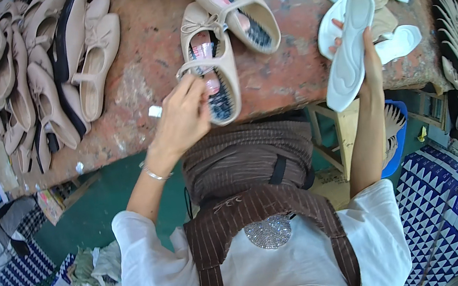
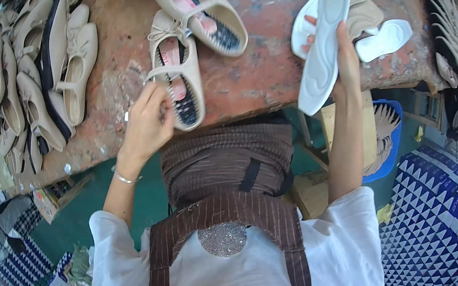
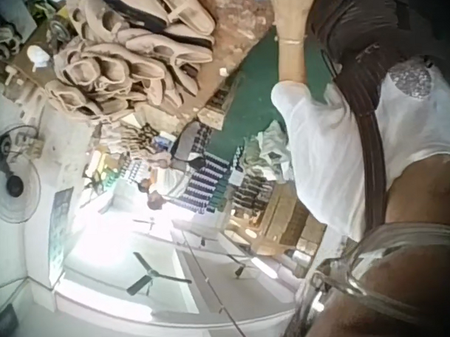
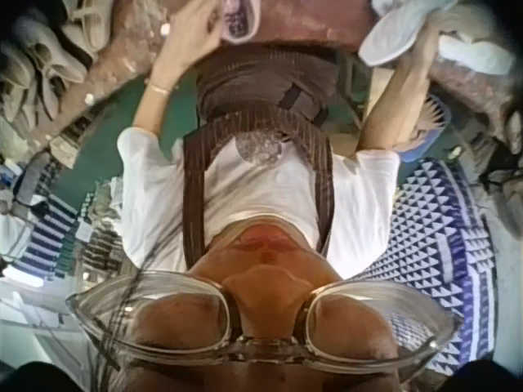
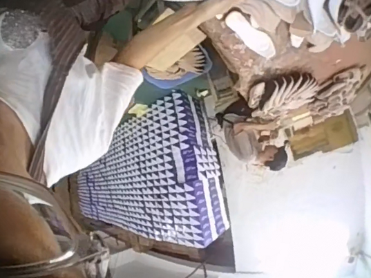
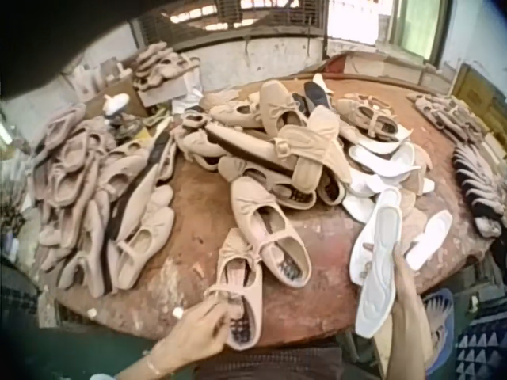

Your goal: The person inserts insoles into shoes and places paper supports inside the shoes by hand.

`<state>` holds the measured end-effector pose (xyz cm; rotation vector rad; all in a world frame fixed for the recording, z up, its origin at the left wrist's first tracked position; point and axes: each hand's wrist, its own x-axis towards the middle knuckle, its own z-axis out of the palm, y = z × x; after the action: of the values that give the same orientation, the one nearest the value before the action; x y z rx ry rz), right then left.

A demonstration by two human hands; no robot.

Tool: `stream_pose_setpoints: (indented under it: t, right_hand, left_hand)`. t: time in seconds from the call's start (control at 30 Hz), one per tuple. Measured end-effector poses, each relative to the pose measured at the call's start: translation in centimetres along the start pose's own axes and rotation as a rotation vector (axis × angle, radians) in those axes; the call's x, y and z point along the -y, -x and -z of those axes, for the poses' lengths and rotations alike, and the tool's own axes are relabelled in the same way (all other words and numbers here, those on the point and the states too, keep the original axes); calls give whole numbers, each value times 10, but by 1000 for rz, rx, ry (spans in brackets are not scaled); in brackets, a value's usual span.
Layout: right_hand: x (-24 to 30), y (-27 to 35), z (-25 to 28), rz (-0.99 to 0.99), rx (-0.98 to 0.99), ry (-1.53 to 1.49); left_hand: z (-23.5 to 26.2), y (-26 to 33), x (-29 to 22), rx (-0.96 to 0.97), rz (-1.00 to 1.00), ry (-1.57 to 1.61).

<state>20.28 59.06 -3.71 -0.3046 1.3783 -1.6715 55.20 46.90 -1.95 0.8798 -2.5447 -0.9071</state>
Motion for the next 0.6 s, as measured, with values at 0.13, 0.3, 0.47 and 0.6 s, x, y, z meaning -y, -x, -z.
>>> stream_pose_setpoints:
  t: [0.13, 0.3, 0.47, 0.6]
  right_hand:
    - [-1, 1, -18, 92, -123, 333]
    - [-16, 36, -66, 250, -7, 802]
    - [-46, 73, -112, 584, 303, 983]
    - [-45, 78, -95, 112, 98, 574]
  left_hand:
    - [28, 64, 36, 8, -11, 49]
    - [40, 80, 50, -276, 96, 33]
    - [48, 52, 87, -589, 162, -21]
    - [66, 5, 118, -639, 180, -173]
